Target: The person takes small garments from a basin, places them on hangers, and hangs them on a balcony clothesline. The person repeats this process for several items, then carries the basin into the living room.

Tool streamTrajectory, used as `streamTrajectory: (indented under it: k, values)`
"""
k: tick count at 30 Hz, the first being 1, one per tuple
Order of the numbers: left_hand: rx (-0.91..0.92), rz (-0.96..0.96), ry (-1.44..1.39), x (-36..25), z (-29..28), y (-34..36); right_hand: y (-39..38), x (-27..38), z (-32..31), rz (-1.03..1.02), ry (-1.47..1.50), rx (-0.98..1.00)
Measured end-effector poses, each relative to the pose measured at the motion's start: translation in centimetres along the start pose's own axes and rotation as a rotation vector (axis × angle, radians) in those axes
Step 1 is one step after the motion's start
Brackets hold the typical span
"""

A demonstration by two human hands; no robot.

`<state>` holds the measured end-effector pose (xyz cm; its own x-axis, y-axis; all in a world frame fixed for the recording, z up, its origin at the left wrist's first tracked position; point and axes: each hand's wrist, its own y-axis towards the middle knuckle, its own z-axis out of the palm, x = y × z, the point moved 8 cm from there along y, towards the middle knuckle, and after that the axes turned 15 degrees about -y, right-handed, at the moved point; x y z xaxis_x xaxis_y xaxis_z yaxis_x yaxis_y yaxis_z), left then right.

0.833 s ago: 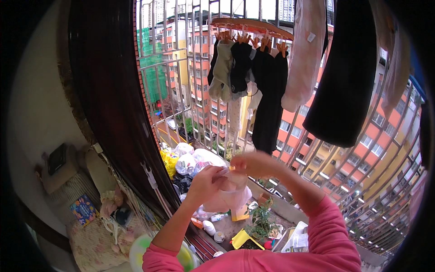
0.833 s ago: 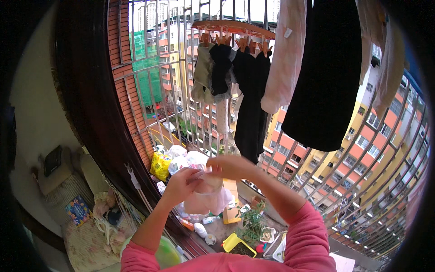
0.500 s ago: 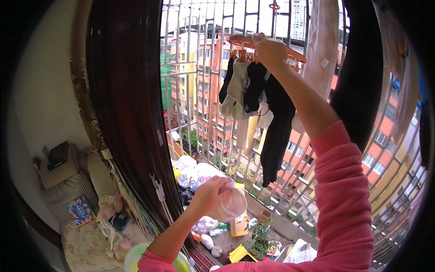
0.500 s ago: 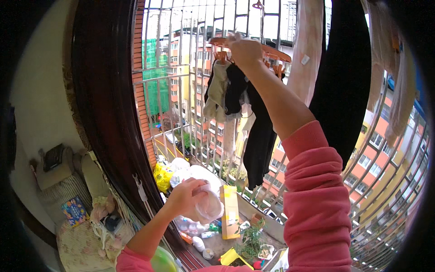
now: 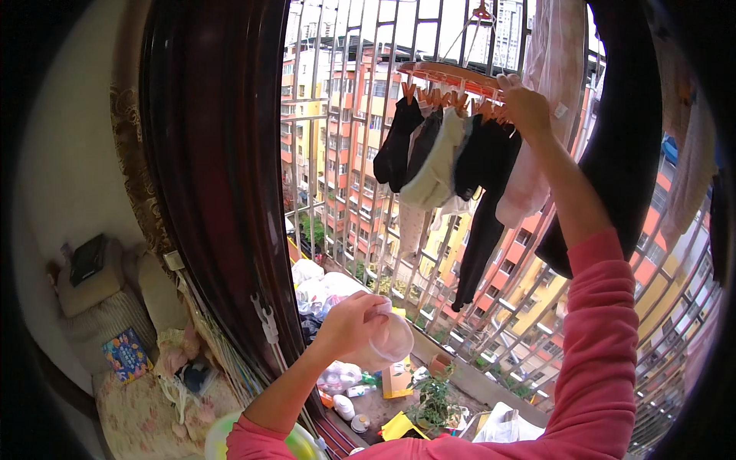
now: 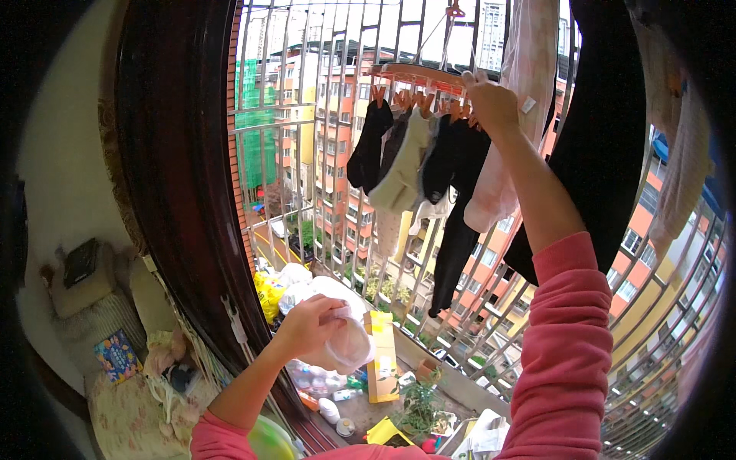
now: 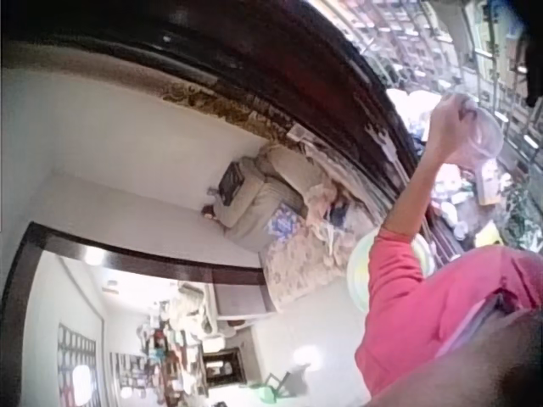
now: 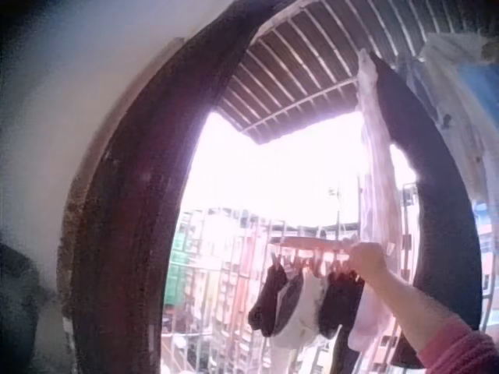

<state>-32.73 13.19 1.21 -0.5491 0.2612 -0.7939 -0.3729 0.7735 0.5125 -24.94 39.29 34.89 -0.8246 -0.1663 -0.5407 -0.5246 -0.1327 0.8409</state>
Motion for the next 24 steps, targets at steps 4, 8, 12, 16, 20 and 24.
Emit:
streamTrajectory:
  k: [4, 8, 12, 16, 20, 24]
  values:
    - [0.031, -0.003, -0.051, 0.6, 0.6, 0.7, -1.2, -2.4, -1.6, 0.168, -0.032, -0.098]
    - [0.034, -0.026, -0.042, 0.5, 0.4, 0.6, -1.1, 4.3, -6.3, -0.058, 0.243, -0.276]
    - [0.041, -0.022, -0.042, 0.3, 0.9, 0.7, -2.3, 11.8, -7.3, -0.375, 0.323, -0.227]
    - [0.057, 0.041, 0.002, 0.5, 1.4, 0.5, -3.6, 16.3, -5.5, -0.565, 0.19, -0.141]
    - [0.025, 0.026, -0.007, 0.6, 1.1, 0.2, -4.0, 16.9, -3.6, -0.638, 0.035, 0.145]
    - [0.009, 0.004, -0.014, 0.9, 0.3, -0.1, -5.1, 14.6, -3.5, -0.628, 0.097, 0.076]
